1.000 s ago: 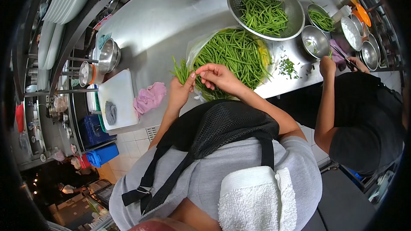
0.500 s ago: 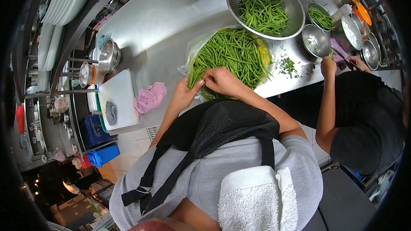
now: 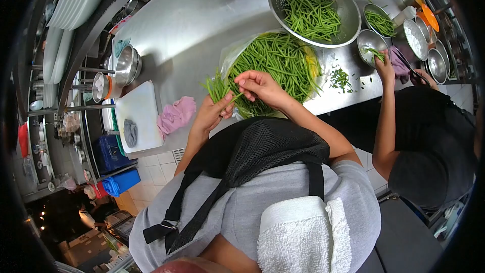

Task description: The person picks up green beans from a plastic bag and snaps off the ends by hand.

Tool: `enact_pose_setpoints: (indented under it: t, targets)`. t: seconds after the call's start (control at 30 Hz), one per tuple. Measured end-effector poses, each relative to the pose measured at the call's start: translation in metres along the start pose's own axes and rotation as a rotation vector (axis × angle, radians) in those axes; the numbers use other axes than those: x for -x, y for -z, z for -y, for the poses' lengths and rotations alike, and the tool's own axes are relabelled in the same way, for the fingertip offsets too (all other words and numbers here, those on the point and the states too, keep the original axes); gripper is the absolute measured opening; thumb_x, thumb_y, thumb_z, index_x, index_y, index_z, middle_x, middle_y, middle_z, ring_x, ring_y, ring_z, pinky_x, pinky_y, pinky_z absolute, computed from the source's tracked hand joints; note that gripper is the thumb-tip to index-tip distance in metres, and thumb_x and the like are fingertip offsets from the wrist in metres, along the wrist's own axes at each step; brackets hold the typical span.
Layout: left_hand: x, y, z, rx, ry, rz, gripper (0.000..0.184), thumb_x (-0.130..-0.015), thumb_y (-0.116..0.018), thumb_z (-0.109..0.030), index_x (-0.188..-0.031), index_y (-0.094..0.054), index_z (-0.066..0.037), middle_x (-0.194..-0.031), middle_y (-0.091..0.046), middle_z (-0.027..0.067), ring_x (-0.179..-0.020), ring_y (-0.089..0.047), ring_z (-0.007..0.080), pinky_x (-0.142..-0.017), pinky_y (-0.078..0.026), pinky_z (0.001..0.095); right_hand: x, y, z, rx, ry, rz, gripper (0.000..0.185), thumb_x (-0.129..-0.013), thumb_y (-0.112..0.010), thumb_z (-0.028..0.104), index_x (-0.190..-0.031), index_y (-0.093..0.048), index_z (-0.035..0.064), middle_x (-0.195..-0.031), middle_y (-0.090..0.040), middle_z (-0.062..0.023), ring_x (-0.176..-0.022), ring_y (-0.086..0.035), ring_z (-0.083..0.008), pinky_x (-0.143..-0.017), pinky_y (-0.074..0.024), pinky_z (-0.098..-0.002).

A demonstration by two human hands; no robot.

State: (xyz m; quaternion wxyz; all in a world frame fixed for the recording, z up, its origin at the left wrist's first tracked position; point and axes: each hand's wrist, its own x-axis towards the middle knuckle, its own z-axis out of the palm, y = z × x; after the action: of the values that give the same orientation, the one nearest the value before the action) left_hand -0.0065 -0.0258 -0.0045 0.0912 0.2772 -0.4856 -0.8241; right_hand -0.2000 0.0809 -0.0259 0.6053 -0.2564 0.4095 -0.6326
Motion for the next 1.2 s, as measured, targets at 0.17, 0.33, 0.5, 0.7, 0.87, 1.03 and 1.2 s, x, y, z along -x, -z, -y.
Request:
enact_pose_setpoints:
  t: [0.17, 0.33, 0.5, 0.7, 0.87, 1.03, 1.2]
  targets:
    - [-0.003, 0.003, 0.008, -0.130, 0.013, 0.000, 0.022, -0.102, -0.067, -0.024, -0.105, -0.061, -0.004, -0.072, -0.055, 0.0006, -0.056, -0.045, 0.0062, -0.050, -0.039, 0.0232, 0.002, 0.002, 0.000, 0.302, 0.065, 0.060, 0.021, -0.101, -0.065, 0.018, -0.111, -0.070, 0.0000, -0.084, -0.068, -0.0011, -0.071, -0.059, -0.0075, -0.064, -0.0476, -0.0236]
    - [-0.003, 0.003, 0.007, -0.324, 0.006, -0.040, 0.025, -0.100, -0.070, -0.028, -0.101, -0.063, -0.004, -0.071, -0.058, -0.0003, -0.056, -0.049, 0.0061, -0.049, -0.040, 0.0228, 0.007, 0.000, 0.000, 0.526, 0.180, 0.033, 0.016, -0.097, -0.066, 0.010, -0.105, -0.071, -0.0028, -0.083, -0.069, -0.0024, -0.074, -0.061, -0.0081, -0.066, -0.0496, -0.0260]
    - [0.001, 0.001, 0.010, -0.353, 0.003, -0.048, 0.026, -0.100, -0.071, -0.028, -0.101, -0.063, -0.004, -0.071, -0.058, -0.0002, -0.057, -0.050, 0.0063, -0.050, -0.040, 0.0231, 0.010, 0.006, -0.001, 0.675, 0.226, 0.119, 0.014, -0.095, -0.065, 0.010, -0.099, -0.070, -0.0024, -0.076, -0.067, -0.0015, -0.065, -0.058, -0.0095, -0.060, -0.0466, -0.0259]
    - [0.005, -0.002, 0.007, -0.211, -0.027, -0.013, 0.025, -0.099, -0.071, -0.028, -0.103, -0.064, -0.003, -0.070, -0.057, -0.0003, -0.058, -0.050, 0.0069, -0.051, -0.041, 0.0234, 0.006, 0.008, -0.009, -0.134, -0.094, 0.101, 0.014, -0.097, -0.055, 0.009, -0.102, -0.065, 0.0014, -0.077, -0.061, -0.0010, -0.060, -0.049, -0.0082, -0.055, -0.0397, -0.0232]
    - [0.004, -0.002, 0.004, -0.254, 0.005, 0.012, 0.024, -0.100, -0.070, -0.026, -0.106, -0.063, -0.004, -0.071, -0.056, -0.0004, -0.057, -0.048, 0.0063, -0.050, -0.039, 0.0236, 0.006, 0.004, -0.001, -0.179, -0.085, 0.108, 0.014, -0.099, -0.054, 0.010, -0.102, -0.064, 0.0015, -0.081, -0.061, -0.0010, -0.061, -0.050, -0.0083, -0.056, -0.0407, -0.0228]
    - [0.002, -0.004, 0.001, -0.367, 0.013, 0.003, 0.030, -0.098, -0.071, -0.035, -0.093, -0.064, -0.006, -0.069, -0.057, -0.0020, -0.057, -0.050, 0.0064, -0.052, -0.041, 0.0230, 0.004, 0.006, -0.003, 0.116, -0.041, 0.075, 0.014, -0.100, -0.059, 0.015, -0.099, -0.067, 0.0026, -0.078, -0.062, 0.0008, -0.064, -0.053, -0.0068, -0.058, -0.0419, -0.0227]
    - [0.000, 0.003, 0.008, -0.416, 0.032, -0.030, 0.029, -0.098, -0.071, -0.034, -0.091, -0.064, -0.007, -0.069, -0.057, -0.0025, -0.056, -0.049, 0.0061, -0.051, -0.040, 0.0229, 0.005, 0.013, -0.007, 0.386, 0.115, 0.092, 0.014, -0.096, -0.064, 0.012, -0.096, -0.069, -0.0004, -0.080, -0.066, 0.0003, -0.069, -0.055, -0.0054, -0.062, -0.0433, -0.0221]
